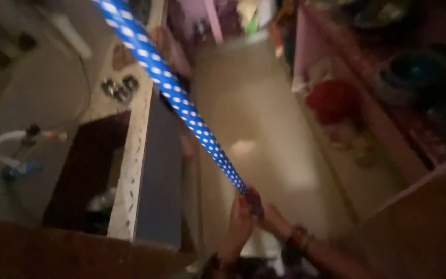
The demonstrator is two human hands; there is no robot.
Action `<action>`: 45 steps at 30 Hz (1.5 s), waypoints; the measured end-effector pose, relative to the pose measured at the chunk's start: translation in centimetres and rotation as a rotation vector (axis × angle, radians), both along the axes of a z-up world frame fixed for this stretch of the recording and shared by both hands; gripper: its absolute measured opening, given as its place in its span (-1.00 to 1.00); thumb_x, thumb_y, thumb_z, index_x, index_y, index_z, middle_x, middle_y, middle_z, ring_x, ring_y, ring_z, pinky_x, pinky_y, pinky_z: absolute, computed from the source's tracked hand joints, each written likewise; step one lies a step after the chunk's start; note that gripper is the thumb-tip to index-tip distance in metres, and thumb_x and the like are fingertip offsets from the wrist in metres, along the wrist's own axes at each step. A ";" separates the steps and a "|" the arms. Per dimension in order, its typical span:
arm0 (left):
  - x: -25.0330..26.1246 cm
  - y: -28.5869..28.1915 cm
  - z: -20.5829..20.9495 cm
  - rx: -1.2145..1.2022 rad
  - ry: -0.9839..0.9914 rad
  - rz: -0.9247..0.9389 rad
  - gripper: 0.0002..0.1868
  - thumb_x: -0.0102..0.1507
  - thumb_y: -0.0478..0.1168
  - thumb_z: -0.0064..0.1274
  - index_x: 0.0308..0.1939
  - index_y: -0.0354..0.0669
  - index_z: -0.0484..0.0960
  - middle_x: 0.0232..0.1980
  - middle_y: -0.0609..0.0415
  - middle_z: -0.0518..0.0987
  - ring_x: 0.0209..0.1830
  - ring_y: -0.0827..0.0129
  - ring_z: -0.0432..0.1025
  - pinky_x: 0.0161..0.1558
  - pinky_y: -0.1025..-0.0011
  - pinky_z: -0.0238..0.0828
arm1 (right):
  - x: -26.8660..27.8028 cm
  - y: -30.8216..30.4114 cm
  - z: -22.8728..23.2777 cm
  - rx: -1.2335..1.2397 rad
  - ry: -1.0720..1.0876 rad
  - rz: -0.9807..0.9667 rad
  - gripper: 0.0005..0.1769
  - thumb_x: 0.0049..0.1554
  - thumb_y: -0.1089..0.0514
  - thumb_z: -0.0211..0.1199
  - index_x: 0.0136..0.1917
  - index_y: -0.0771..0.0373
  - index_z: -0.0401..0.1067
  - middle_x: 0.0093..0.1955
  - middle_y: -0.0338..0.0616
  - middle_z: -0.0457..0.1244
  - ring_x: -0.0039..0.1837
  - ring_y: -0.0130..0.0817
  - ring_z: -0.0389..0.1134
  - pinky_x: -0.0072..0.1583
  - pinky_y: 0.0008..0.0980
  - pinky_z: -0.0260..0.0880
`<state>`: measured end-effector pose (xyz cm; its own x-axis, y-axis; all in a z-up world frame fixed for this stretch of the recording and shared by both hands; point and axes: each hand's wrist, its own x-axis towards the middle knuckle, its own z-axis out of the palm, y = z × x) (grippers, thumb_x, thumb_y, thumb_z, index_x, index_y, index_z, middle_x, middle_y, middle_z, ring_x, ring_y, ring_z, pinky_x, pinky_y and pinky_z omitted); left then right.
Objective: The person mops the floor using a handheld mop, moving between a kitchen area, a living area with a bed and seating, and a small room with a pile of clothes.
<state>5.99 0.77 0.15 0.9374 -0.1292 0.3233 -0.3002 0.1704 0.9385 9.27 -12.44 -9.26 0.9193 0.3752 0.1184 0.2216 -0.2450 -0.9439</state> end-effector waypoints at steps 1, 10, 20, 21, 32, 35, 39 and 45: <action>0.2 0.5 0.4 -0.015 0.042 0.004 -0.33 0.44 0.28 -0.36 0.15 -0.29 0.43 -0.14 0.04 0.53 -0.20 0.37 0.43 -0.18 0.40 0.40 | 1.2 0.2 0.2 -0.281 0.141 -0.013 -0.66 0.27 0.05 0.31 0.18 0.34 0.51 -0.03 0.05 0.46 0.06 -0.25 0.50 0.09 -0.43 0.52; 14.1 1.4 2.7 0.247 0.083 0.167 -0.30 0.52 0.30 -0.42 0.10 -0.32 0.47 -0.03 0.00 0.56 0.02 0.33 0.47 0.14 0.38 0.38 | 17.3 0.9 1.9 -0.281 -0.074 0.114 -0.60 0.19 -0.01 0.33 0.25 0.11 0.41 -0.01 0.03 0.43 0.11 -0.22 0.52 0.03 -0.29 0.49; 38.2 2.6 -2.3 -0.250 0.091 -0.181 -0.48 0.43 0.14 -0.36 0.18 -0.23 0.35 0.08 -0.02 0.57 0.14 0.24 0.49 0.24 0.24 0.42 | 39.8 -1.5 2.1 -0.207 0.001 0.104 -0.50 0.10 0.10 0.26 0.33 0.04 0.38 0.07 -0.02 0.45 0.10 -0.15 0.53 0.10 -0.25 0.48; 39.8 2.2 -1.5 -0.237 0.104 -0.181 -0.51 0.45 0.12 -0.33 0.15 -0.23 0.37 0.06 -0.02 0.57 0.13 0.24 0.49 0.23 0.25 0.41 | 41.6 -1.9 2.4 -0.339 0.177 0.072 -0.52 0.15 0.04 0.28 0.33 0.07 0.41 0.11 0.00 0.45 0.14 -0.17 0.53 0.12 -0.27 0.48; 64.6 -0.7 2.6 -0.180 0.403 0.109 -0.56 0.39 0.05 -0.05 -0.44 -0.19 0.44 -0.47 0.14 0.39 -0.45 0.44 0.25 -0.34 0.42 0.20 | 64.8 -2.9 -1.6 0.205 0.642 0.051 -0.67 0.25 0.02 0.26 0.11 0.28 0.64 0.08 -0.01 0.46 0.08 -0.32 0.51 0.11 -0.36 0.42; 71.3 0.4 4.4 -0.306 0.408 0.160 -0.67 0.34 -0.09 0.04 -0.45 -0.18 0.42 -0.49 0.18 0.33 -0.47 0.46 0.20 -0.36 0.42 0.14 | 73.9 -1.5 -0.9 -0.241 0.508 0.085 -0.63 0.28 0.04 0.27 -0.10 0.44 0.59 -0.13 0.28 0.42 -0.24 -0.41 0.27 -0.16 -0.19 0.37; 78.5 2.9 6.9 -0.356 0.253 0.206 -0.71 0.36 -0.23 0.12 -0.40 -0.14 0.37 -0.47 0.21 0.30 -0.44 0.49 0.16 -0.24 0.41 0.18 | 82.5 1.2 2.0 -0.360 0.139 0.261 -0.73 0.13 0.04 0.29 -0.20 0.29 0.56 -0.25 0.08 0.39 -0.24 -0.30 0.35 -0.13 -0.21 0.35; 88.6 4.8 8.3 -0.421 0.274 0.324 -0.78 0.35 -0.28 0.04 -0.39 -0.23 0.43 -0.44 0.12 0.38 -0.41 0.43 0.21 -0.25 0.36 0.17 | 95.3 5.5 4.2 -0.460 0.053 0.326 -0.73 0.07 0.08 0.30 -0.34 0.33 0.47 -0.33 0.11 0.35 -0.33 -0.18 0.35 -0.19 -0.14 0.36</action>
